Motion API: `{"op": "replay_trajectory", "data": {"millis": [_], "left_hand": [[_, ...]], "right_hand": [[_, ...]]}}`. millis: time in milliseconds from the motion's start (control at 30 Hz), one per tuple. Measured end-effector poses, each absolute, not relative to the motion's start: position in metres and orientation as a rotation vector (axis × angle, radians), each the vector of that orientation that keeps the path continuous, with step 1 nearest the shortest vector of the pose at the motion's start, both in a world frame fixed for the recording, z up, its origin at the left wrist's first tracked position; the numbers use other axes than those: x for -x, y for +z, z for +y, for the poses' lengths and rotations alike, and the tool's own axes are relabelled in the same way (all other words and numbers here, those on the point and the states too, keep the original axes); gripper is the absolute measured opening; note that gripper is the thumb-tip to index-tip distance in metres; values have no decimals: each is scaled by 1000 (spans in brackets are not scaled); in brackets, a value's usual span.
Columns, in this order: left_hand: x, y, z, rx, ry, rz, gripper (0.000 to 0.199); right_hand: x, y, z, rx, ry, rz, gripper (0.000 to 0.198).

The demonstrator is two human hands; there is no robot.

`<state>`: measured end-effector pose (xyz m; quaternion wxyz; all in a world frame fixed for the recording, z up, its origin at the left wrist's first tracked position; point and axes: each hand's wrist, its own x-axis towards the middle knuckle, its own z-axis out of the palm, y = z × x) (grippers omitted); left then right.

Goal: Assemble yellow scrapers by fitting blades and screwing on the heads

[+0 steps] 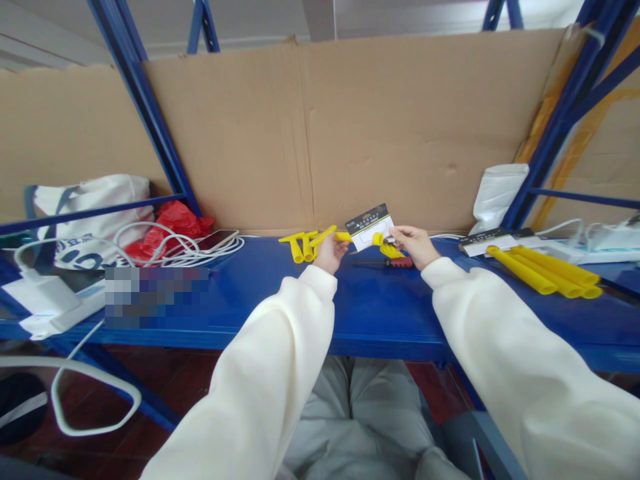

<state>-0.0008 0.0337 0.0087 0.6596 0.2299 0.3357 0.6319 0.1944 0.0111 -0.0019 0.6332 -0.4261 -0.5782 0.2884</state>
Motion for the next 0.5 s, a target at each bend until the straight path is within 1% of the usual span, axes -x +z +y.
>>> {"op": "replay_trajectory", "data": {"millis": [200,333,500], "left_hand": [[-9,9,26,-714,1295,720,19],[-17,11,16,-825,1267,705,25],[-21,10,13,-984,1263,736,23]], "right_hand": [[-187,1,4,961,805,-1318,40],[-183,3,0,1033,883,-1269,29],[-180,6,-5,1123,889,-1193,16]]}}
